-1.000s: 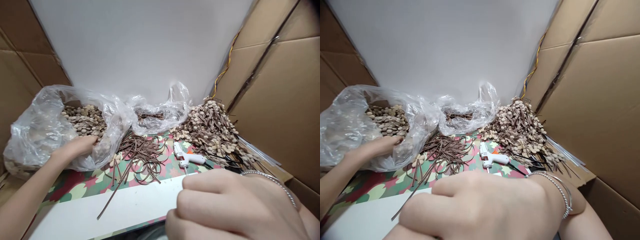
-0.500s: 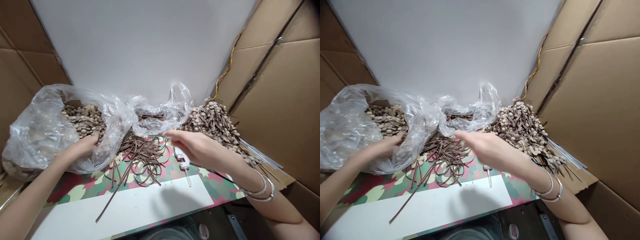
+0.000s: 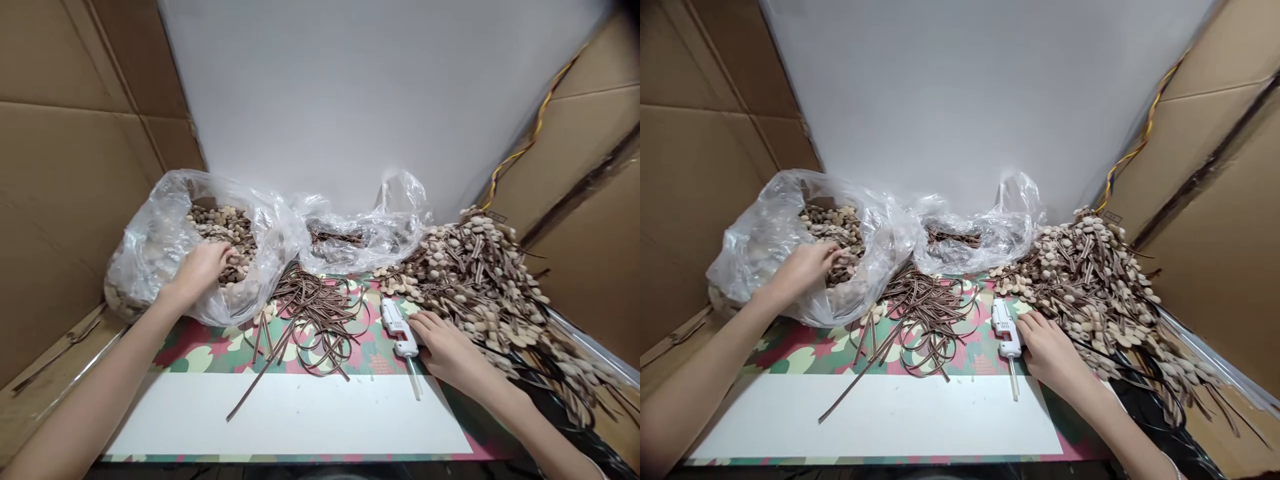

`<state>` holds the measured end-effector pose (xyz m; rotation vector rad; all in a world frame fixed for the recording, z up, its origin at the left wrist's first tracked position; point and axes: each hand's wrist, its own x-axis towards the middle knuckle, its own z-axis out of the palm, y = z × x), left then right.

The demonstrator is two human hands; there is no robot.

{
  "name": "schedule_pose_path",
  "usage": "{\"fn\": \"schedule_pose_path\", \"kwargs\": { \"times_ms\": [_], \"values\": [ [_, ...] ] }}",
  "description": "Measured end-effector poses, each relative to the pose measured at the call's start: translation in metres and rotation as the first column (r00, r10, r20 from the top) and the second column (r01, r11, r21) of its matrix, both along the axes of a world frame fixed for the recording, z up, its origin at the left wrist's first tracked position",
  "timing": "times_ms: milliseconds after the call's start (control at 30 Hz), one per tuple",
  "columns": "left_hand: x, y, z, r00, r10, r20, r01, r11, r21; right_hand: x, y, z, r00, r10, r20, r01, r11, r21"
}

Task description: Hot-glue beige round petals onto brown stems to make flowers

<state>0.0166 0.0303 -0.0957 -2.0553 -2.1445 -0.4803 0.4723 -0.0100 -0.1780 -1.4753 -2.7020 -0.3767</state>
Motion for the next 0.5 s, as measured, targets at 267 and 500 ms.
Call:
{"fn": "schedule_pose_path", "kwargs": {
  "times_ms": [267, 500],
  "values": [
    [0.026, -0.027, 0.025, 0.986, -0.060, 0.153, 0.017, 0.962, 0.272, 0.023, -0.017, -0.002, 0.997, 0.059, -0.041, -0.046, 0.967, 0.250],
    [0.063, -0.027, 0.012, 0.674, -0.182, 0.716, 0.173, 0.981, 0.086, 0.015, -0.039, 0.002, 0.857, 0.165, -0.488, -0.101, 0.983, 0.156]
  ]
}}
